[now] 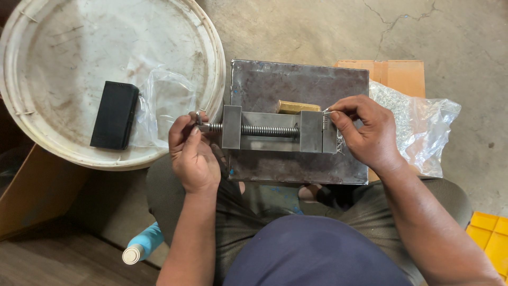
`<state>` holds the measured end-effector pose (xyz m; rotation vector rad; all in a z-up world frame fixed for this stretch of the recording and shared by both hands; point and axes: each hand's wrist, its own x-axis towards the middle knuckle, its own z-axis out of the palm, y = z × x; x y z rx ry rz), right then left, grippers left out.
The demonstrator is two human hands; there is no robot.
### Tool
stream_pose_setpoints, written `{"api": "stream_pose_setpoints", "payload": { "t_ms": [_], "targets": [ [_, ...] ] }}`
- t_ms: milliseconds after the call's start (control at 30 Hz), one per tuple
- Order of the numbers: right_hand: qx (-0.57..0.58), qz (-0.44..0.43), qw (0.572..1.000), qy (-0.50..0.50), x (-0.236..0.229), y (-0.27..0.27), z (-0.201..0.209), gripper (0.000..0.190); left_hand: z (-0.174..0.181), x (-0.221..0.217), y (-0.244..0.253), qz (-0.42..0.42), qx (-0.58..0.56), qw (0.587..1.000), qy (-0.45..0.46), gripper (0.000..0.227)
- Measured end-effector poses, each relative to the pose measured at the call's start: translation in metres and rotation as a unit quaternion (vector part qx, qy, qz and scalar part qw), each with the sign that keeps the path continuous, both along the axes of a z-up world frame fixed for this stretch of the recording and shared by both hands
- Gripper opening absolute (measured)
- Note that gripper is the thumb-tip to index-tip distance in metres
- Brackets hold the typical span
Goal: The person sits cross-legged and uses a bench vise to hold a brass component while inserting small metal pins into it. They repeatedly tighten the vise, insert pins, and use a small hammer to tap the pins into place. The person also handles a smartphone and a plastic bag during the process.
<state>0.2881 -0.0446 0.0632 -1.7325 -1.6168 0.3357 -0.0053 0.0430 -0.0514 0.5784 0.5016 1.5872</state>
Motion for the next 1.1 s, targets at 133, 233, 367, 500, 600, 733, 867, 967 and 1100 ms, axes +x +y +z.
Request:
{"api": "stream_pose_setpoints", "payload": {
  "t_ms": [133, 233, 367, 500, 600, 733, 867, 967, 1100],
  "targets": [
    [-0.009, 0.005, 1.0, 0.0, 0.0, 0.001, 0.001, 0.007, -0.002, -0.002, -0.002, 0.033, 0.024, 0.999, 0.025, 0.03],
    [-0.005, 0.011, 1.0, -0.006, 0.001, 0.002, 0.002, 0.006, -0.001, -0.003, -0.003, 0.066, 0.067, 0.993, 0.072, 0.021],
    [-0.003, 0.014, 1.0, 0.007, 0.001, 0.001, 0.001, 0.006, 0.002, -0.002, -0.006, 0.095, 0.049, 0.987, 0.117, 0.015],
    [-0.004, 0.011, 1.0, 0.008, 0.0, 0.001, 0.001, 0.007, 0.005, -0.002, -0.007, 0.085, 0.012, 0.993, 0.077, 0.023],
    [-0.01, 0.005, 1.0, 0.006, 0.0, 0.001, 0.001, 0.007, 0.007, -0.003, -0.007, 0.072, 0.026, 0.995, 0.064, 0.021],
    [-0.012, 0.007, 1.0, -0.001, 0.0, 0.002, 0.004, 0.007, 0.009, -0.003, -0.007, 0.066, 0.023, 0.995, 0.065, 0.024],
    [-0.007, 0.028, 0.998, -0.057, -0.001, 0.003, 0.008, 0.007, 0.009, -0.002, -0.006, 0.064, 0.027, 0.995, 0.066, 0.024],
    [-0.015, 0.029, 0.997, -0.071, -0.002, 0.005, 0.011, 0.008, 0.01, -0.001, -0.006, 0.069, 0.025, 0.995, 0.069, 0.025],
    [-0.033, 0.033, 0.997, -0.058, -0.004, 0.007, 0.012, 0.008, 0.012, -0.001, -0.01, 0.07, 0.018, 0.994, 0.079, 0.025]
  ]
}}
